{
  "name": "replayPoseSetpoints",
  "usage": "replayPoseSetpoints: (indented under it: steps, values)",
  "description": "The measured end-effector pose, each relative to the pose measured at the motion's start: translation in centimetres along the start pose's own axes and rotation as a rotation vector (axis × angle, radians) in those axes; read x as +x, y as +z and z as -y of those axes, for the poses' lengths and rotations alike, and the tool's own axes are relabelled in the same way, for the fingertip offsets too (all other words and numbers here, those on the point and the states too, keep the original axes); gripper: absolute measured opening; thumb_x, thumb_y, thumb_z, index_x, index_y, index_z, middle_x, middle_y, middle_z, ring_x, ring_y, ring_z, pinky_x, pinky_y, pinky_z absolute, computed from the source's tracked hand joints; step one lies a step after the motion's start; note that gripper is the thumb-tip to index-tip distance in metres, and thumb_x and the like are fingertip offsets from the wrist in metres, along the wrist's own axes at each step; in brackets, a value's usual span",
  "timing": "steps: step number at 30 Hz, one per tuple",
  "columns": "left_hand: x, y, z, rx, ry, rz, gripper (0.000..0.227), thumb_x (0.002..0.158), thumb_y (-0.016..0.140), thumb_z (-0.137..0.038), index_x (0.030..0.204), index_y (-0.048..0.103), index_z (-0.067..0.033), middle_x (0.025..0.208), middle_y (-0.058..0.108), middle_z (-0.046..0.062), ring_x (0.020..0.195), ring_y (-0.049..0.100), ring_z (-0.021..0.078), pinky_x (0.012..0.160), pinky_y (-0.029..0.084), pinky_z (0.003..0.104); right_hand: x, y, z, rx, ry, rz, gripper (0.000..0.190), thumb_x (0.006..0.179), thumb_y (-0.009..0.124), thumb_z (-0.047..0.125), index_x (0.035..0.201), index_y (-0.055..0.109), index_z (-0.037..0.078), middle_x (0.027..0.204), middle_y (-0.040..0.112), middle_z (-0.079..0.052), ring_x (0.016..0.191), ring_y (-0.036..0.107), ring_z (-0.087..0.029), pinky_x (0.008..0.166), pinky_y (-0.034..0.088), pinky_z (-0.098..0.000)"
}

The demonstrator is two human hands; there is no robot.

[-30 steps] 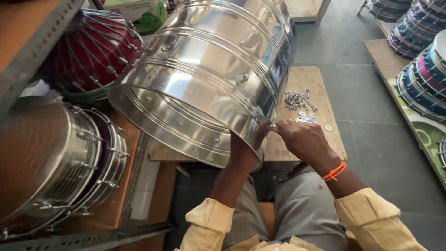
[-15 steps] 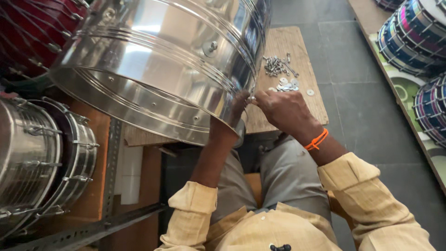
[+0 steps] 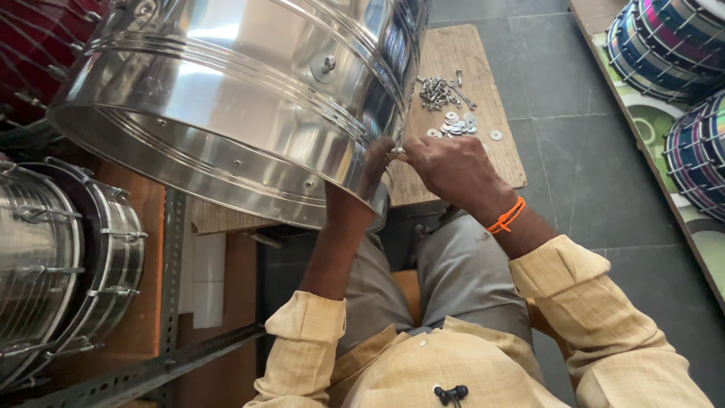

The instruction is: The person assembles a large stainless steel drum by inserting bolts through holes along the rim, adding washers, and tightening them with a wrench. The person repeatedly picks bolts and washers from a wooden board and secures them around the drum's circumference.

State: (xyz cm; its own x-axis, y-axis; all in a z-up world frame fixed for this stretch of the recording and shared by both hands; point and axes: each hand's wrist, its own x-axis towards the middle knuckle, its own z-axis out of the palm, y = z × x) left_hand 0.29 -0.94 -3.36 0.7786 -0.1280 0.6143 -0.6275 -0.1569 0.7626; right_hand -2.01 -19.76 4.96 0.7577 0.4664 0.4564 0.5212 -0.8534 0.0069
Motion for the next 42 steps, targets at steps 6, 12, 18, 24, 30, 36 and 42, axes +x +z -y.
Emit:
replayPoseSetpoints:
  steps: [6,12,18,24,30,36,42]
  values:
    - [-0.6,0.6,1.8,-0.225,-0.103,0.057,0.026,0.107,0.057,-0.001,0.131,0.066,0.0016,0.128,0.070,0.016,0.118,0.070,0.0246,0.101,0.058,0.038,0.0,0.0,0.2,-0.002,0.006,0.013,0.021,0.102,0.063,0.027,0.094,0.060,0.008,0.069,0.064,-0.009,0.059,0.068,-0.028,0.049,0.050,-0.0406]
    - [-0.7,0.3,1.4,-0.255,-0.032,0.005,0.027,0.107,0.058,-0.002,0.133,0.066,-0.0009,0.130,0.069,0.015,0.120,0.068,0.0246,0.103,0.058,0.038,0.0,0.3,0.2,0.010,0.001,0.021,0.023,0.101,0.064,0.028,0.093,0.060,0.008,0.068,0.064,-0.009,0.059,0.068,-0.029,0.050,0.051,-0.0413]
    - [-0.8,-0.2,2.8,-0.188,0.094,0.091,0.027,0.108,0.057,-0.006,0.133,0.063,0.0028,0.130,0.064,0.016,0.119,0.067,0.0261,0.103,0.059,0.037,0.2,0.1,0.5,-0.003,-0.013,0.030,0.026,0.101,0.064,0.031,0.091,0.059,0.008,0.068,0.065,-0.009,0.059,0.068,-0.028,0.049,0.051,-0.0407]
    - [-1.2,-0.1,0.3,-0.735,-0.375,-0.087,0.032,0.107,0.061,-0.010,0.129,0.063,0.0134,0.128,0.065,0.025,0.119,0.067,0.0350,0.103,0.059,0.046,0.1,-0.2,1.2,0.031,-0.015,0.000,0.024,0.102,0.062,0.029,0.093,0.059,0.007,0.069,0.065,-0.009,0.058,0.068,-0.028,0.048,0.051,-0.0400]
    - [-2.9,-1.7,-5.8,-0.652,-0.165,-0.012,0.081,0.109,0.033,-0.059,0.154,0.041,0.0081,0.157,0.050,0.021,0.150,0.048,0.0310,0.130,0.034,0.044,0.8,-0.3,1.7,0.047,0.025,0.004,0.028,0.103,0.061,0.031,0.090,0.058,0.007,0.070,0.066,-0.012,0.059,0.068,-0.031,0.050,0.051,-0.0417]
    - [-1.8,-1.9,-6.4,-0.650,-0.172,0.073,0.077,0.101,0.041,-0.048,0.156,0.043,0.0065,0.163,0.046,0.016,0.155,0.041,0.0284,0.131,0.028,0.040,1.1,-1.0,1.5,0.094,0.090,0.084,0.031,0.105,0.059,0.034,0.091,0.060,0.007,0.068,0.066,-0.014,0.062,0.069,-0.034,0.053,0.052,-0.0454]
    - [-2.3,0.0,-7.5,-0.146,-0.036,-0.036,0.056,0.081,0.057,0.007,0.137,0.059,0.0015,0.151,0.054,0.016,0.150,0.048,0.0304,0.129,0.033,0.042,0.7,-0.6,0.9,0.130,0.079,0.018,0.032,0.102,0.060,0.038,0.090,0.063,0.007,0.069,0.067,-0.014,0.062,0.069,-0.035,0.051,0.051,-0.0456]
